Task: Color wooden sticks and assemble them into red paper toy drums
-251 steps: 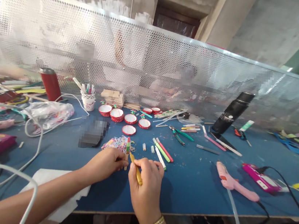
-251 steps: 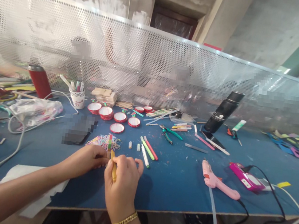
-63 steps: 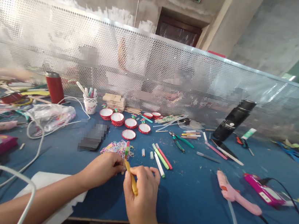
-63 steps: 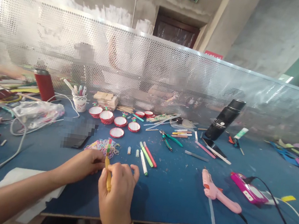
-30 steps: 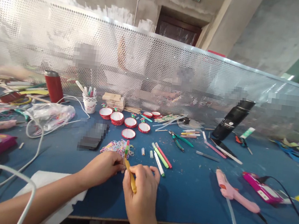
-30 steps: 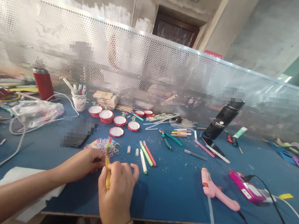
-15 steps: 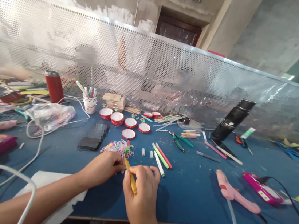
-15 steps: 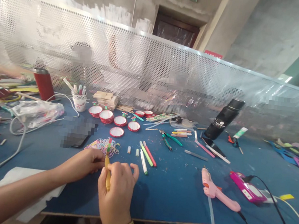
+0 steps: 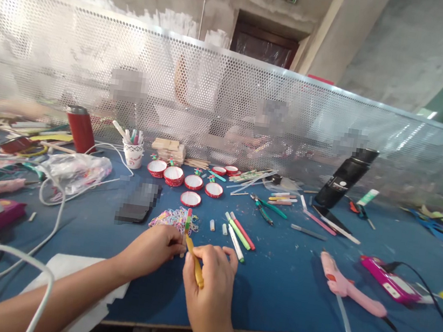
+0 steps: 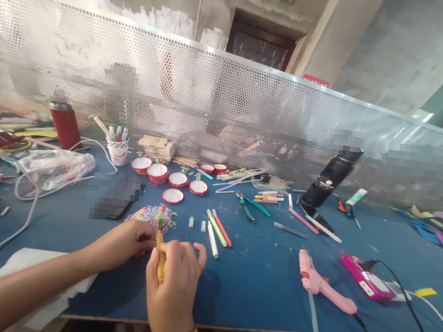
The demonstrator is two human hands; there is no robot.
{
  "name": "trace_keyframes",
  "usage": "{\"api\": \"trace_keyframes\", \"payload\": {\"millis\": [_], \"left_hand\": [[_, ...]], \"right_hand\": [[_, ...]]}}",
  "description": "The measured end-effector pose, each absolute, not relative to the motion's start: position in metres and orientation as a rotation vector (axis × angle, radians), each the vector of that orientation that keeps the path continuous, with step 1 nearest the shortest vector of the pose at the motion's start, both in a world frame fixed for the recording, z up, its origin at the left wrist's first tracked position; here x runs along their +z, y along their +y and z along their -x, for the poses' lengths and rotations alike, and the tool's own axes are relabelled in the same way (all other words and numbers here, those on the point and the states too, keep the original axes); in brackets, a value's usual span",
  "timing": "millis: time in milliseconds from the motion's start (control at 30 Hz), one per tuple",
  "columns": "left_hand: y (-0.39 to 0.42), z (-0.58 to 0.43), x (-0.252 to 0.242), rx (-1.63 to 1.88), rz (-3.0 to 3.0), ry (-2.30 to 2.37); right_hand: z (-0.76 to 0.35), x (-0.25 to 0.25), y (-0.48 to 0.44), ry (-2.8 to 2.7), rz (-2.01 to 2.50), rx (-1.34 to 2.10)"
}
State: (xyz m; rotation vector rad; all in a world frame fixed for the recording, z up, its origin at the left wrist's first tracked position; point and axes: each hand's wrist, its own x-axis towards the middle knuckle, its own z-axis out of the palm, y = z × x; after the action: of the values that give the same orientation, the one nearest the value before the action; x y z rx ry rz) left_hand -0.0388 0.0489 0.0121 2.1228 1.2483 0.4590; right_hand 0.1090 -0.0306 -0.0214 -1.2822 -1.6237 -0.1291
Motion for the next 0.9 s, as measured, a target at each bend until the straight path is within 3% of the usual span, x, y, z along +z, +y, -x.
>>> {"api": "trace_keyframes", "payload": {"millis": [900], "left_hand": [[0.0477,0.0392,0.0132,0.459,-2.12,1.226]], "right_hand": [[-0.1094,-0.0209,-0.0296,-1.595,1.321,-0.157]]}}
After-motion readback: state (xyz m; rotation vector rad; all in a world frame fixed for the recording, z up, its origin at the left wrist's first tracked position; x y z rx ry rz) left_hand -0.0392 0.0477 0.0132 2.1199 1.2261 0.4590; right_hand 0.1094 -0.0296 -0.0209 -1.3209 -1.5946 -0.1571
